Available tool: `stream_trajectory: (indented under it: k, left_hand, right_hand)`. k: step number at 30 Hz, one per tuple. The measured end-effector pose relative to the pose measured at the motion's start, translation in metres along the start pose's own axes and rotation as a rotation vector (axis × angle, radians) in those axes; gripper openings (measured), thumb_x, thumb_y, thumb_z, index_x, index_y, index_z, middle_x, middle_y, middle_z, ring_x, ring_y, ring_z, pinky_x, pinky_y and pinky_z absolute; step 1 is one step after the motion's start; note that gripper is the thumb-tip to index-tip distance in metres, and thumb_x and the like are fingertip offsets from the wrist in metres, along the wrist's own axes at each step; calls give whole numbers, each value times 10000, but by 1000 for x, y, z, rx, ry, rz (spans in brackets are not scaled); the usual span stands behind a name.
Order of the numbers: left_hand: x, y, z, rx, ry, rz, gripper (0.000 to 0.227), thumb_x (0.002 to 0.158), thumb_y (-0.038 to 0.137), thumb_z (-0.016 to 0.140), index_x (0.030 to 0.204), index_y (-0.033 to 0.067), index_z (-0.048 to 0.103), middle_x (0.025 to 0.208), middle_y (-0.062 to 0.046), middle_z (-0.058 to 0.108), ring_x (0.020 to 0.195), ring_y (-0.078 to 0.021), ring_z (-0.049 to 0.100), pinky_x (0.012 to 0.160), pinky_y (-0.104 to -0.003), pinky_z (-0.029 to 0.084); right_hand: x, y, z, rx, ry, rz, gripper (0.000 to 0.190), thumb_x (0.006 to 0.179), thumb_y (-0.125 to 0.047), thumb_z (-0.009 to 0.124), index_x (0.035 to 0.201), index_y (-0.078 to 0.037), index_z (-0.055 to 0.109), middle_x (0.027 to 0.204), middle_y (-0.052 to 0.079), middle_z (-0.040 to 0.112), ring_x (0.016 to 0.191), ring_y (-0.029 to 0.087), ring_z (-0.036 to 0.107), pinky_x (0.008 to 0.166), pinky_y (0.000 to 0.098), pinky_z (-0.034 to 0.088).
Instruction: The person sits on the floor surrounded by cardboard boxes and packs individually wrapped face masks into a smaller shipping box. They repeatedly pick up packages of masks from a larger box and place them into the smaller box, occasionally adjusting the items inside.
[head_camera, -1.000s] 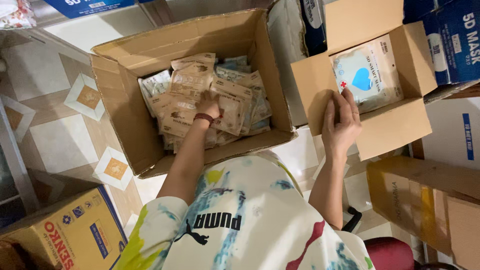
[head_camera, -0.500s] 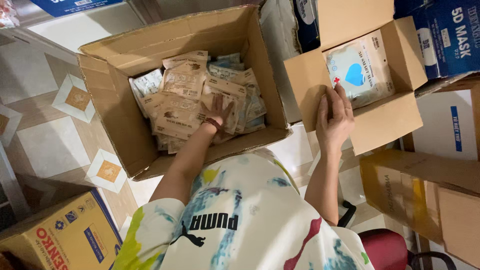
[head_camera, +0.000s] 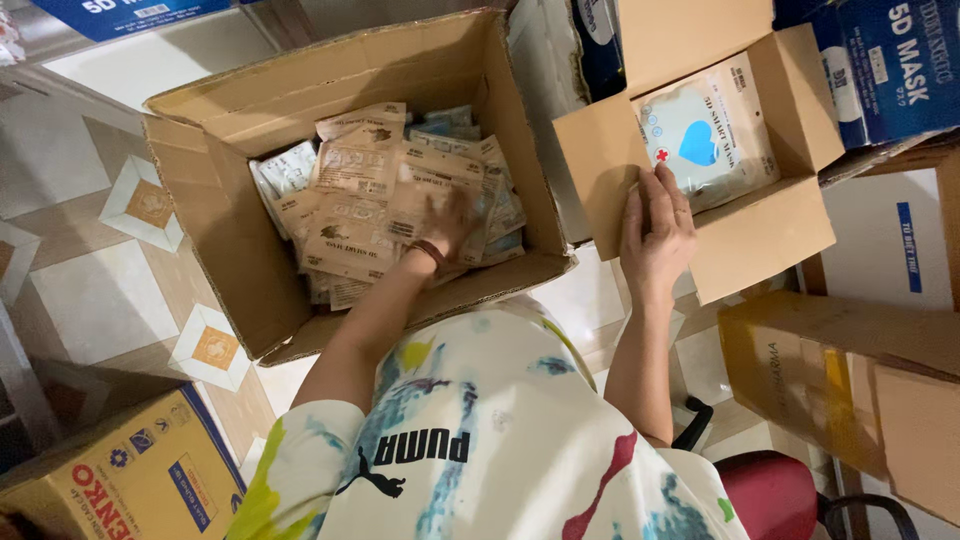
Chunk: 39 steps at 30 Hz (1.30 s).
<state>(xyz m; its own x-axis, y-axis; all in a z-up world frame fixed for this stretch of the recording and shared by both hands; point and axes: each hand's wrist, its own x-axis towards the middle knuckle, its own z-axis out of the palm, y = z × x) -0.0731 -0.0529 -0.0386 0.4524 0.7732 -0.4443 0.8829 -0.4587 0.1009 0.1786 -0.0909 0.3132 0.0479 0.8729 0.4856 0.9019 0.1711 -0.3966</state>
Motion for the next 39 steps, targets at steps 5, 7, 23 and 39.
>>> stream_trajectory:
  k: [5,7,23,39]
  left_hand:
    - [6,37,10,142,-51,192,716,1066,564,306,1623,116,251,1697,-117,159,1546,-350,136,1177,-712,59]
    - [2,38,2,234,-59,241,663,1067,540,316,1598,141,313,1701,-126,177,1561,-328,130,1147,-773,78]
    - [1,36,-15,209,92,158,337,1006,206,533,1319,185,656,1205,-129,676,1141,-306,604,947,-538,476]
    - [-126,-78,-228,-970,417,204,266,990,109,604,1229,42,701,1068,-102,732,898,-180,703,785,-319,575]
  right_hand:
    - [0,-3,-4,0,-9,5,242,1036,-71,690,1272,-21,705,1329,226,684,1168,380,695,1001,436,562]
    - [0,-4,-3,11,5,4,238,1022,-72,696,1256,-30,713,1320,217,689,1163,372,702,1003,429,568]
    - [-1,4,-5,40,-7,-3,260,965,-81,737,1221,-43,711,1311,195,690,1158,367,695,973,432,571]
    - [3,4,-18,154,-134,58,335,984,-117,717,1313,-65,680,1400,256,625,1233,391,655,1005,432,553]
